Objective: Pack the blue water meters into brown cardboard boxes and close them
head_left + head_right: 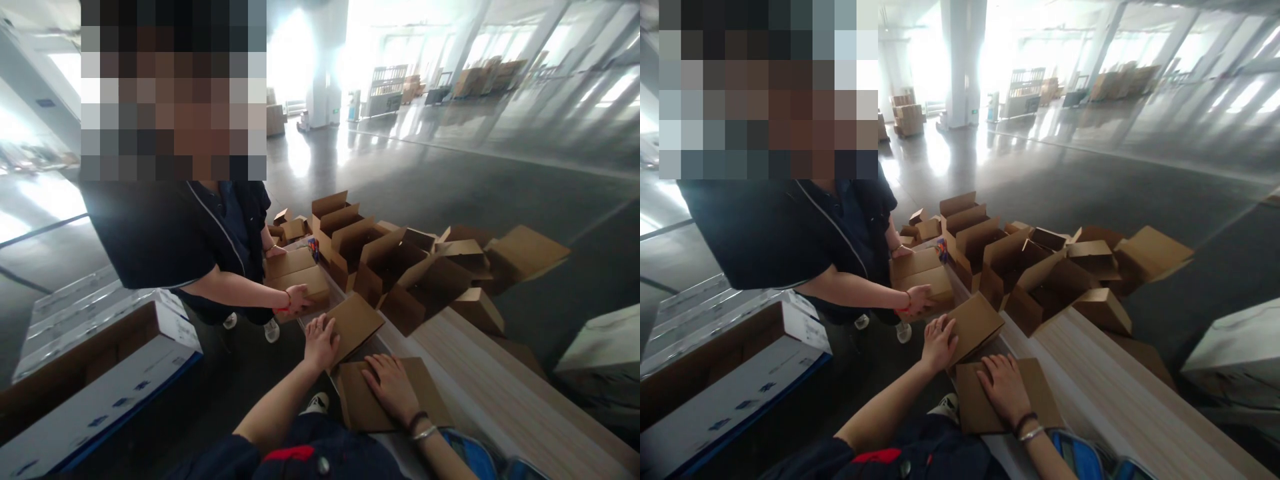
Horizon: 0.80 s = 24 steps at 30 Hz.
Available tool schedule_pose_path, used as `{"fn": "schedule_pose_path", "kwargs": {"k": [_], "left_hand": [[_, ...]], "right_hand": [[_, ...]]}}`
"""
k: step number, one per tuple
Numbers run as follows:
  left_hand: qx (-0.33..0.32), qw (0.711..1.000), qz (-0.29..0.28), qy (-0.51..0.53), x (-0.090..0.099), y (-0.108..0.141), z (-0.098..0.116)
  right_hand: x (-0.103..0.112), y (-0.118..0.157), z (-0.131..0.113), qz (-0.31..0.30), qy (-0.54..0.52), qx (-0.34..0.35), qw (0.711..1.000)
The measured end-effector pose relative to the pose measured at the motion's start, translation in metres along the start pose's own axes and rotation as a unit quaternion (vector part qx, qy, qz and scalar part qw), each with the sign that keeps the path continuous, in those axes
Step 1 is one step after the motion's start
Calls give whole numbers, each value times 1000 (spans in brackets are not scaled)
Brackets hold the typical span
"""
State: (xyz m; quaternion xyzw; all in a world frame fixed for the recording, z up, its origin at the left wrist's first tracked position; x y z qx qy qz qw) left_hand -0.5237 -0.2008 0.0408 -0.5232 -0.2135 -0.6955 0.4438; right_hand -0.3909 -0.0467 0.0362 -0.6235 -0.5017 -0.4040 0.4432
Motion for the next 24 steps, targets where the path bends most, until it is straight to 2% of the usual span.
{"fn": "schedule_pose_path", "kwargs": {"k": [6,14,19,24], "left_hand": [[3,1000,-9,-6,5,-1,2],[-5,1000,-11,-25,5,-3,2],[-4,1000,-6,-27,5,-4,3],[-12,999,2,-38,8,-4,6]], "right_hand": [[8,-2,-7,-37,-6,-27,999],[17,-4,-14,-41,2,-43,998],[7,3,-47,-46,-12,-84,995],[0,3,-72,-84,-69,-76,991]]}}
Point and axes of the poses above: each hand's wrist, its own y-axis away from the middle knuckle, its own x-axis out of the back of the hand, z = x × y, the point moved 2 cm from there along -y, towards the middle knuckle, and after that the axes turned 1 degree about -x, right-handed, at the moved point
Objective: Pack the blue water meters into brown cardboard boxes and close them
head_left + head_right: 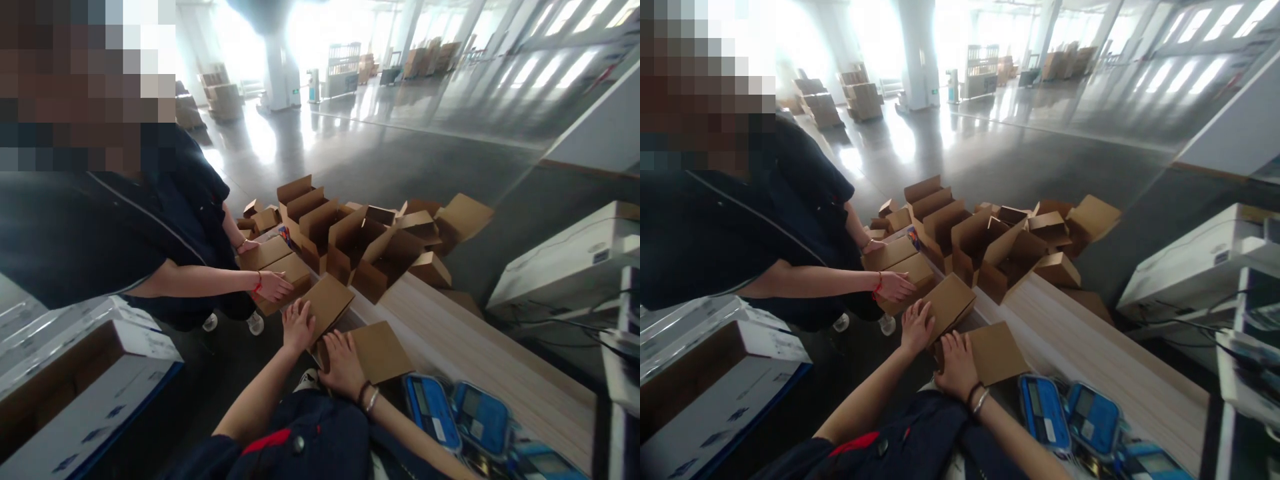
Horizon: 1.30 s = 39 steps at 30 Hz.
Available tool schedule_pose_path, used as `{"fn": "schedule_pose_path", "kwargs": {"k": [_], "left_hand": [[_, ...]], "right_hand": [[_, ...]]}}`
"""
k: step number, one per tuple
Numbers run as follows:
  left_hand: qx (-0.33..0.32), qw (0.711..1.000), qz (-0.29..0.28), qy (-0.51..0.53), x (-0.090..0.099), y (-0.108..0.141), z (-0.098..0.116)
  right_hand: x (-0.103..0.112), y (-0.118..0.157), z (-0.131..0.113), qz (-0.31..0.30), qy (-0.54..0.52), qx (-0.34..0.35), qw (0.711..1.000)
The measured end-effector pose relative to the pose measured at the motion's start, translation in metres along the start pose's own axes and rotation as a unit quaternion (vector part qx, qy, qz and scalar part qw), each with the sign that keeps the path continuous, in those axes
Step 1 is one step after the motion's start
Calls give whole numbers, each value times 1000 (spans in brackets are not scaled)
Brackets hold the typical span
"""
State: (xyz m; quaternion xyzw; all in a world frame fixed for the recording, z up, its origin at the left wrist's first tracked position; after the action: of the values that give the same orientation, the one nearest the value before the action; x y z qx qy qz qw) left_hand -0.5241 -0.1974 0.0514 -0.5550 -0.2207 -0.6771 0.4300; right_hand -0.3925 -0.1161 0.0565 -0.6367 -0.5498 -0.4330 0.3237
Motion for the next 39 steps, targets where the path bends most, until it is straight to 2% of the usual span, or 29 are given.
{"fn": "schedule_pose_path", "kwargs": {"k": [8,20,25,32,35,39], "left_hand": [[-32,999,30,-29,-3,-5,-2],[-7,1000,2,-4,-4,-7,-1],[27,999,-15,45,-10,4,-2],[18,998,-7,66,-16,16,-1],[20,998,-15,62,-16,19,1],[22,997,-25,66,-14,21,4]], "right_hand": [[16,-4,4,-9,-66,82,994],[8,-5,8,4,-90,90,992],[-9,0,17,6,-37,119,992],[-52,-6,55,58,25,202,977],[-59,-8,64,73,30,216,973],[-61,-8,69,64,26,201,977]]}}
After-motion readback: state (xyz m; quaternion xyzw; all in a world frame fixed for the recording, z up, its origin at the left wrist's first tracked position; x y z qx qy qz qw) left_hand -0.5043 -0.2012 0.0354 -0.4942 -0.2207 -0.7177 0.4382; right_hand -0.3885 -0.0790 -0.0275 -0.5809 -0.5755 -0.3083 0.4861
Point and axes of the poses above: each hand's wrist, its own y-axis away from the middle knuckle, its own x-axis out of the back of the hand, z = x × y, the point moved 2 cm from there along -y, towards the middle knuckle, and after that the axes turned 1 degree about -x, right-handed, at the moved point
